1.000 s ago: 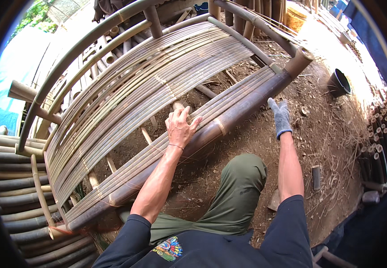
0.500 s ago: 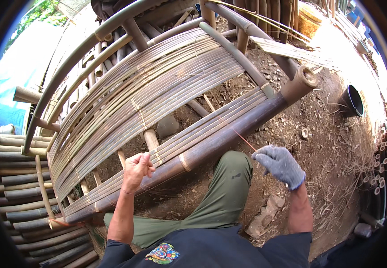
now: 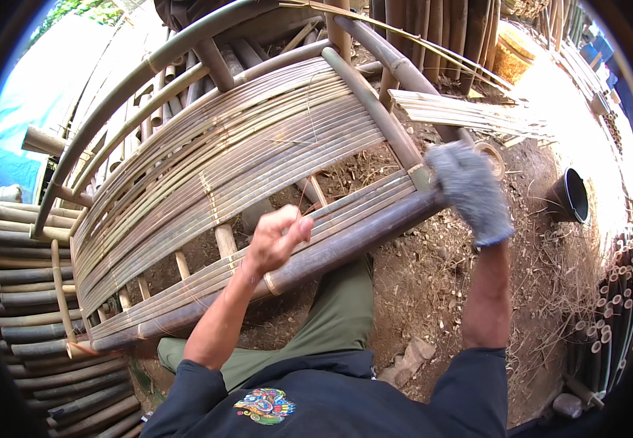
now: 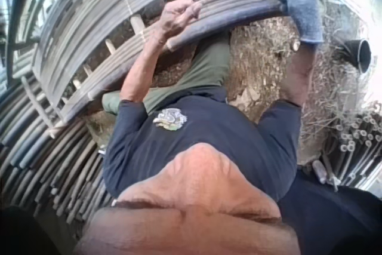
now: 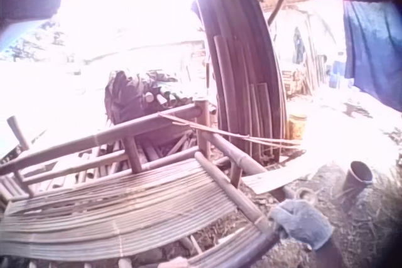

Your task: The person sits on the ground and weaves thin bamboo strips into a larger bamboo frame using a red string. They wrap the string around the frame and weave the strips through the structure to secure them.

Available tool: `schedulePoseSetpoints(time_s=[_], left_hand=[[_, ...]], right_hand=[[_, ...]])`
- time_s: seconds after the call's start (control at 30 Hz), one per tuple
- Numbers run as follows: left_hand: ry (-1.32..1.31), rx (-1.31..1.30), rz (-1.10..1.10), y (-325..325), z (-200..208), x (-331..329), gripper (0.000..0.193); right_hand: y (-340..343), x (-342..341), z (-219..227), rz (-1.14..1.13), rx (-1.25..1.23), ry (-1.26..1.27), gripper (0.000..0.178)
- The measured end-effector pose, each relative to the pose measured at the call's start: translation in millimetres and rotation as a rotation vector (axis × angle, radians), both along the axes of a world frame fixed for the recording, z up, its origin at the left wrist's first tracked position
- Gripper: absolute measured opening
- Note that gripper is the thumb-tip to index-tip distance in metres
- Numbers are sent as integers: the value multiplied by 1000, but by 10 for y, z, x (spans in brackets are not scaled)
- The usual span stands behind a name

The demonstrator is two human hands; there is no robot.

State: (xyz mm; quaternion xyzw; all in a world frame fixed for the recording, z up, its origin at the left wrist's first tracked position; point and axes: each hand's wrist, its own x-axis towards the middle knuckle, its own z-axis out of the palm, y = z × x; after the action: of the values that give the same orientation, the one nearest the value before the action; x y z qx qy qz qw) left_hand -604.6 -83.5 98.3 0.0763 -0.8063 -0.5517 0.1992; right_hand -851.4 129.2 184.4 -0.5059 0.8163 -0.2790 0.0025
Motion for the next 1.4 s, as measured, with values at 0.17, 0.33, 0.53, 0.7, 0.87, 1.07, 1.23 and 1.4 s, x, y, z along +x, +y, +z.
schedulePoseSetpoints(time_s=[0.17,0.33,0.53,0.7,0.87,1.07,1.23,1.4], left_hand=[[170,-161,-290,841,552,397,21],[-5,183,152,563,735,777,35],[-109,305,390,356,627,1024,42],[-85,389,171,520,538,595,36],[-166,258,-23,442,725,484,35],[-362,-348,-330,604,840,95,33],[-327,-401,-438,568,847,-260,33],[-500,-237,-90,-299,533,-327,21]], right_hand=[[-577,875,-959,368,-45,-197,57],[-848,1188,-1255,807,-136,-322,31],[-1063,1375,-1247,712,-71,-267,41],[-573,888,-1267,822,36,-224,31],[-523,836,-1254,793,-133,-517,24],[-83,581,-448,312,-269,-736,80],[59,992,-227,406,30,-877,94],[105,434,-323,-97,-191,-1128,17]])
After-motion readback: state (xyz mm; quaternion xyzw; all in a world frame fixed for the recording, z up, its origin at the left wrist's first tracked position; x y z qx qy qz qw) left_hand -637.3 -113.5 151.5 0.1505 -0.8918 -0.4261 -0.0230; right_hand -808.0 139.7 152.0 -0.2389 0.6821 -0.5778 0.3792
